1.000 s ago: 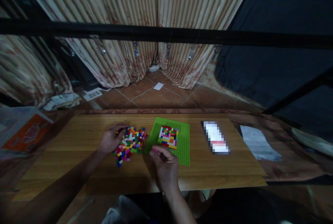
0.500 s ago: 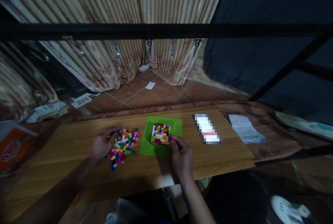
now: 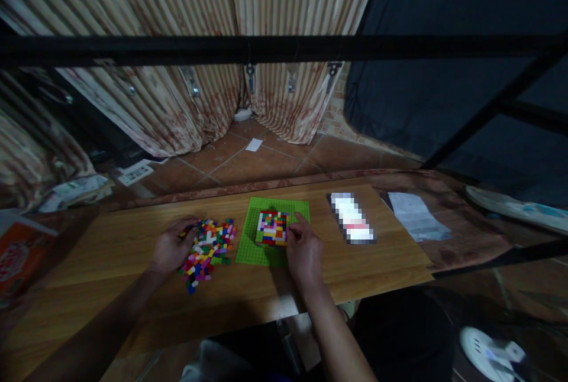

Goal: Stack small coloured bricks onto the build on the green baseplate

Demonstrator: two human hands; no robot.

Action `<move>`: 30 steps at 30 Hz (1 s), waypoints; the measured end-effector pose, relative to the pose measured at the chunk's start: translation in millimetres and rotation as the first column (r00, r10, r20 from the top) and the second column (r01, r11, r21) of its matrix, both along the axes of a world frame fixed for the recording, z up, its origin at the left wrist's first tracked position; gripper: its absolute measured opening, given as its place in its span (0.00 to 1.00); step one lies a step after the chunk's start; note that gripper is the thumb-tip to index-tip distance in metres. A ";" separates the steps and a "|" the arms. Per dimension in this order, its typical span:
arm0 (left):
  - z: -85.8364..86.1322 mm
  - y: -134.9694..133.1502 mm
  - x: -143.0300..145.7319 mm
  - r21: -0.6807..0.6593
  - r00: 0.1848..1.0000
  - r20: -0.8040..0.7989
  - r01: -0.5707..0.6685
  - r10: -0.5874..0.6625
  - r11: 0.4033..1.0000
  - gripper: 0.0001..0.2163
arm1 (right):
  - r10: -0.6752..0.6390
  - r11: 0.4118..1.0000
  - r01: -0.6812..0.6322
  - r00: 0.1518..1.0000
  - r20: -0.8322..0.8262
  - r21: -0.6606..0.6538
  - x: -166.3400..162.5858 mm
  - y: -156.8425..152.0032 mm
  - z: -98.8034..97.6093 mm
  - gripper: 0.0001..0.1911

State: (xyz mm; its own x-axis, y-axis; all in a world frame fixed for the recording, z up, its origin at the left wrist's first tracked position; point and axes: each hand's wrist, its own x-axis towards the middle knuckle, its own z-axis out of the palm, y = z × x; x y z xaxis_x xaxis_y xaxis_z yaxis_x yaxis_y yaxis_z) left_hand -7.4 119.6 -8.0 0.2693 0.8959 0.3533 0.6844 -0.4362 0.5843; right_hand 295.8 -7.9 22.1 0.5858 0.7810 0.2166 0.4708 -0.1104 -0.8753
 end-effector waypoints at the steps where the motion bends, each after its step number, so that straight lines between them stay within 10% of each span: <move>1: 0.3 -0.1 0.2 -0.001 1.000 0.003 0.000 0.000 1.000 0.12 | -0.001 1.000 0.001 1.000 -0.017 0.003 -0.1 -0.3 0.6 0.21; 18: 0.1 -0.7 1.1 -0.010 1.000 0.013 0.002 -0.002 1.000 0.12 | -0.060 0.987 0.129 0.852 -0.520 0.098 6.0 16.9 -29.5 0.26; 30: 1.8 -1.3 1.3 0.008 1.000 -0.007 -0.007 0.007 1.000 0.12 | 0.000 0.989 0.084 0.824 -0.567 0.122 6.7 16.9 -26.3 0.25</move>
